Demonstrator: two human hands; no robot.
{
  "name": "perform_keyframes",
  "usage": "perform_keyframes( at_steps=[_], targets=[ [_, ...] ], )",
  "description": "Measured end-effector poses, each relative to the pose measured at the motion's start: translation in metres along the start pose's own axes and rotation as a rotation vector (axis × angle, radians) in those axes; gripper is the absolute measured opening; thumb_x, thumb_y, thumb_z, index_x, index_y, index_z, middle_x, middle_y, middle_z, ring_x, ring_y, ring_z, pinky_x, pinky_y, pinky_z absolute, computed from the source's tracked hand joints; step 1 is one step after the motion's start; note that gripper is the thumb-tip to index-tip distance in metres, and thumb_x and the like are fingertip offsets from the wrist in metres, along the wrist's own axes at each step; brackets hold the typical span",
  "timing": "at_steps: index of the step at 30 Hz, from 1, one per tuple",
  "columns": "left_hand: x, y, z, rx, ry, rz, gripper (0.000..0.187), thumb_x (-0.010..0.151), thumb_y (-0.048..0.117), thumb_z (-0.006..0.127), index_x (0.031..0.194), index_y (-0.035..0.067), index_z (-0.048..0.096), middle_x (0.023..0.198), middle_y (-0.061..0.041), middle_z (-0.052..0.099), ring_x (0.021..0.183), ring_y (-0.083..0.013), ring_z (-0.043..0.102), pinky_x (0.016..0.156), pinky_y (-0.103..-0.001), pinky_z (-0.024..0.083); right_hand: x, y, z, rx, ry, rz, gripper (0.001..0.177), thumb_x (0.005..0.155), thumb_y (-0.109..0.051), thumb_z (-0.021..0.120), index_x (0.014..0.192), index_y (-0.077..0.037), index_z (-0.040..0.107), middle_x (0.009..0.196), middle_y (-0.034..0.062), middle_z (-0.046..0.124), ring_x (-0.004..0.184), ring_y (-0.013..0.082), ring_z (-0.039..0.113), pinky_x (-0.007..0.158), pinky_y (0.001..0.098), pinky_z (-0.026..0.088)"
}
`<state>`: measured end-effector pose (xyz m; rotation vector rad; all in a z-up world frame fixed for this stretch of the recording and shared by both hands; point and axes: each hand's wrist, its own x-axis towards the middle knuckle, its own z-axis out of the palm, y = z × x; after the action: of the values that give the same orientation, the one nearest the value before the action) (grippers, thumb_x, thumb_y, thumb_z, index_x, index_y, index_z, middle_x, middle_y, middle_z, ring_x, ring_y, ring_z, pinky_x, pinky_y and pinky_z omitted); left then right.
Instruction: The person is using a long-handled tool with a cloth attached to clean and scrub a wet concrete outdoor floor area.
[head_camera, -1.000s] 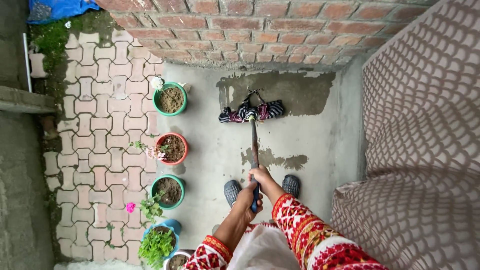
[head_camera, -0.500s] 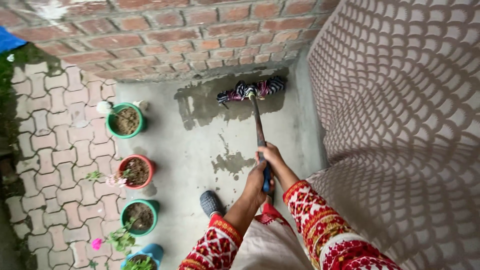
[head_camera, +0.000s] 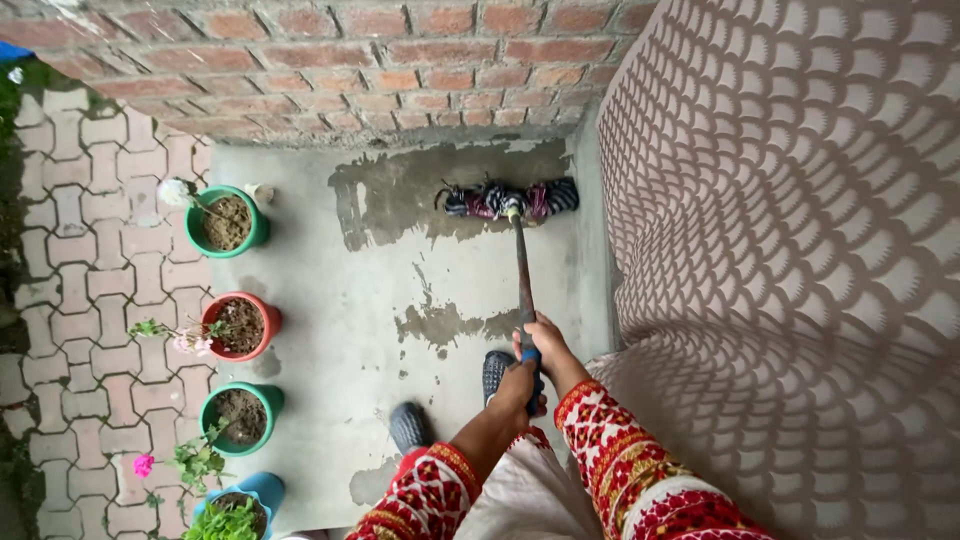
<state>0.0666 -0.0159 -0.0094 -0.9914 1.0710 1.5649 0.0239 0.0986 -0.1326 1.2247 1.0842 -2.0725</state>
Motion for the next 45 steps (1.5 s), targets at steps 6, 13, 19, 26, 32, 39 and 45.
perform_keyframes(
  at_steps=[6, 13, 19, 26, 32, 39, 45],
  targets=[
    [-0.047, -0.027, -0.002, -0.067, 0.052, -0.089, 0.021, 0.101, 0.035, 0.047, 0.104, 0.015, 0.054, 0.074, -0.005, 0.052, 0.054, -0.0206, 0.049, 0.046, -0.038, 0.039, -0.027, 0.043, -0.011, 0.065, 0.123, 0.124, 0.022, 0.097, -0.012, 0.046, 0.117, -0.015, 0.055, 0.083, 0.0144, 0.068, 0.064, 0.0227, 0.060, 0.058, 0.0404, 0.051],
    [-0.096, -0.010, 0.011, -0.120, -0.004, 0.136, 0.025, 0.097, 0.022, 0.067, 0.099, 0.004, 0.049, 0.064, -0.002, 0.046, 0.044, -0.0145, 0.040, 0.037, -0.031, 0.029, 0.002, 0.043, -0.025, -0.294, -0.275, 0.033, 0.032, 0.094, -0.016, 0.055, 0.066, -0.001, 0.059, 0.065, 0.0123, 0.062, 0.060, 0.0247, 0.062, 0.063, 0.0362, 0.053],
    [-0.100, 0.046, 0.040, -0.103, 0.045, 0.127, 0.022, 0.092, 0.008, 0.063, 0.109, 0.010, 0.049, 0.068, -0.004, 0.050, 0.046, -0.0142, 0.043, 0.040, -0.032, 0.033, -0.009, -0.033, 0.006, -0.359, -0.215, -0.137, 0.022, 0.092, -0.014, 0.059, 0.076, 0.002, 0.061, 0.066, 0.0139, 0.064, 0.058, 0.0253, 0.062, 0.059, 0.0375, 0.053],
    [-0.006, 0.161, 0.069, -0.123, -0.029, 0.272, 0.015, 0.093, 0.020, 0.061, 0.095, 0.006, 0.058, 0.068, -0.006, 0.058, 0.050, -0.0172, 0.052, 0.043, -0.031, 0.041, 0.137, -0.133, 0.027, 0.009, -0.158, 0.126, 0.022, 0.097, -0.021, 0.052, 0.095, 0.000, 0.059, 0.079, 0.0113, 0.064, 0.057, 0.0199, 0.058, 0.055, 0.0348, 0.051],
    [0.022, 0.180, 0.053, -0.242, -0.023, 0.268, 0.016, 0.095, 0.019, 0.065, 0.090, 0.006, 0.057, 0.069, -0.005, 0.058, 0.050, -0.0148, 0.051, 0.041, -0.030, 0.037, 0.146, -0.143, 0.057, -0.041, -0.122, 0.080, 0.016, 0.096, -0.014, 0.054, 0.092, 0.001, 0.054, 0.076, 0.0108, 0.062, 0.061, 0.0200, 0.058, 0.057, 0.0361, 0.053],
    [-0.013, 0.200, 0.032, -0.119, 0.076, 0.261, 0.019, 0.094, 0.020, 0.064, 0.092, 0.002, 0.060, 0.070, -0.006, 0.059, 0.051, -0.0155, 0.053, 0.041, -0.032, 0.037, 0.117, -0.141, 0.095, -0.209, -0.147, 0.122, 0.027, 0.095, -0.023, 0.057, 0.076, -0.004, 0.051, 0.065, 0.0077, 0.057, 0.058, 0.0212, 0.056, 0.058, 0.0339, 0.049],
    [-0.016, 0.221, 0.029, -0.120, -0.011, 0.182, 0.021, 0.090, 0.020, 0.067, 0.093, 0.002, 0.058, 0.071, -0.007, 0.059, 0.052, -0.0182, 0.053, 0.043, -0.033, 0.039, 0.088, -0.165, 0.105, -0.233, -0.088, 0.192, 0.032, 0.097, -0.032, 0.057, 0.074, -0.010, 0.054, 0.067, 0.0037, 0.055, 0.062, 0.0184, 0.052, 0.062, 0.0332, 0.044]
  ],
)
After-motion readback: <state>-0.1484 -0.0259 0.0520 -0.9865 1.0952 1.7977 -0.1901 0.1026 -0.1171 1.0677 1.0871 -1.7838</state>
